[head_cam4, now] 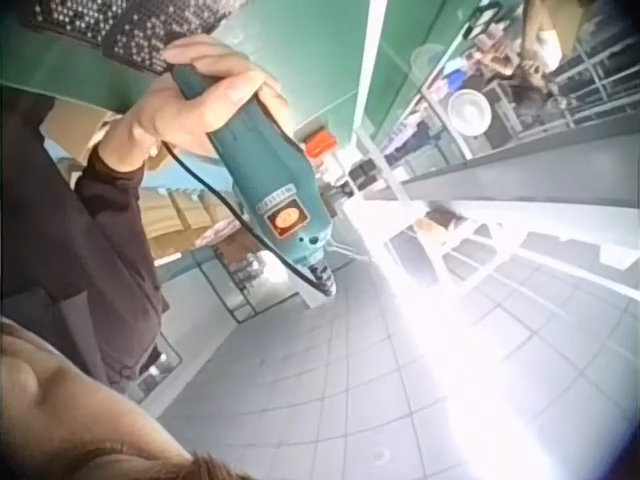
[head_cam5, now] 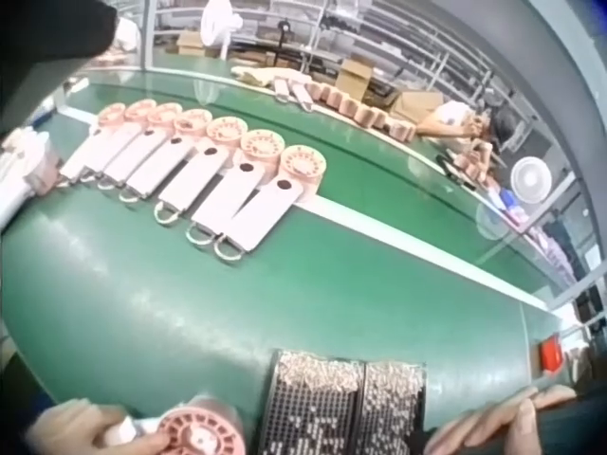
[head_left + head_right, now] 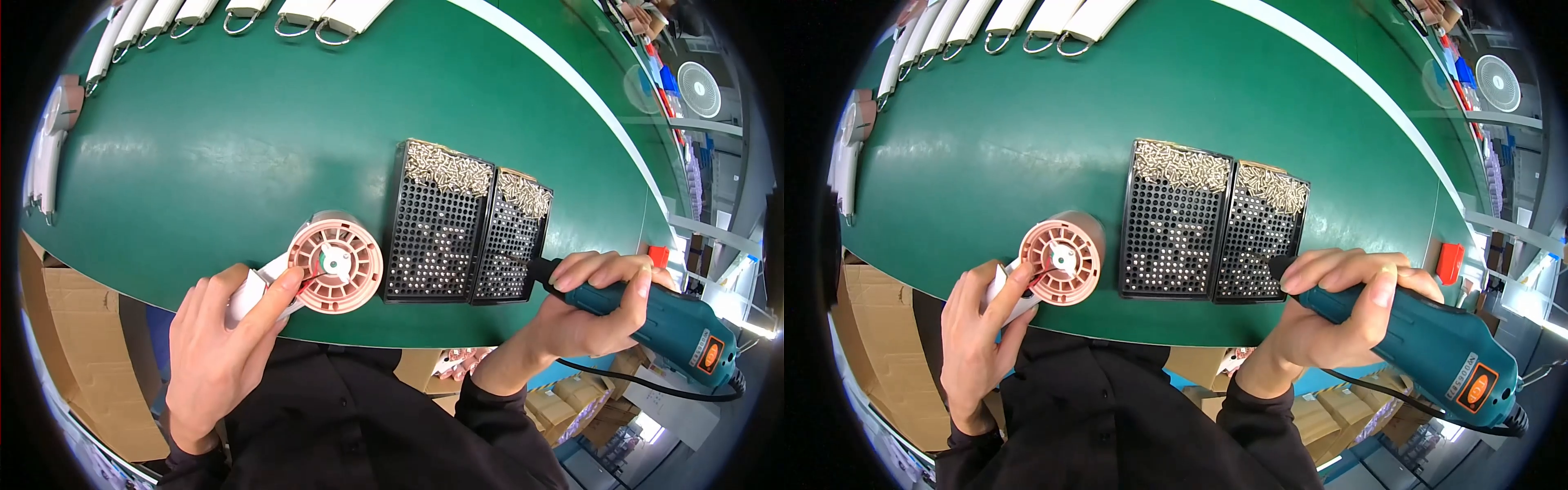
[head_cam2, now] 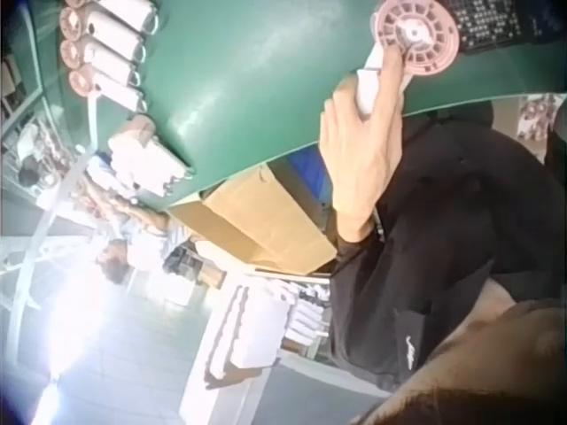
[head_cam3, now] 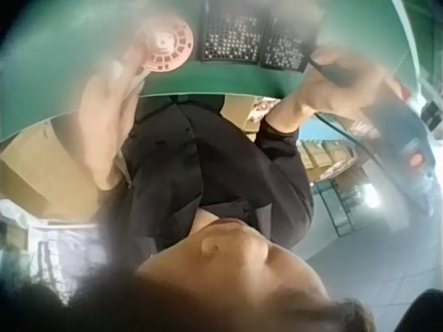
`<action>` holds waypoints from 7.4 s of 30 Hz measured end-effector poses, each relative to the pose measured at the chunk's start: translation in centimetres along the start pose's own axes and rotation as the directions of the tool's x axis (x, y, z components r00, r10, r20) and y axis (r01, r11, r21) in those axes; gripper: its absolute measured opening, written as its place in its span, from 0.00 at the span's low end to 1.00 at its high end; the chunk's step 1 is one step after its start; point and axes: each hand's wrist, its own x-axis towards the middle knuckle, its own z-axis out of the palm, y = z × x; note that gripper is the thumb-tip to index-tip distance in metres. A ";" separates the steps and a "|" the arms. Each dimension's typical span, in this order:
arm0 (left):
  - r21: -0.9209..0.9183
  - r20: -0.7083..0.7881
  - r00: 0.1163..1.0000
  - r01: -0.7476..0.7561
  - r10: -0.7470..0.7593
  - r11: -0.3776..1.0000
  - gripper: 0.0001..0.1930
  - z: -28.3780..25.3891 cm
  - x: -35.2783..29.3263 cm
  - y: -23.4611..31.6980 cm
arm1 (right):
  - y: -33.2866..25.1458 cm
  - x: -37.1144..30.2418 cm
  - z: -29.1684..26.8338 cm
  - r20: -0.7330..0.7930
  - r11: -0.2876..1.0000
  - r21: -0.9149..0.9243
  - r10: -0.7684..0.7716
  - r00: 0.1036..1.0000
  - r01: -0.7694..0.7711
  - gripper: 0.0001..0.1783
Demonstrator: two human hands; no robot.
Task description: Assembling handheld portable fans using an electric screwdriver on a production line.
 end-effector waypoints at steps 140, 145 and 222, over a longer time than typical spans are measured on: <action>0.218 -0.262 0.854 -0.401 0.450 0.890 0.23 5.5 19.4 -3.7 | 6.5 7.8 -3.7 0.396 0.391 0.633 0.578 0.713 -0.668 0.12; 0.159 -0.353 0.839 -0.383 0.415 0.910 0.19 7.8 19.8 -2.6 | 8.0 8.5 -6.7 0.539 0.178 0.712 0.482 0.691 -0.680 0.12; 0.168 -0.404 0.844 -0.312 0.354 0.935 0.06 6.2 18.6 -3.3 | 10.5 9.9 -8.9 0.296 0.319 0.761 0.605 0.739 -0.566 0.14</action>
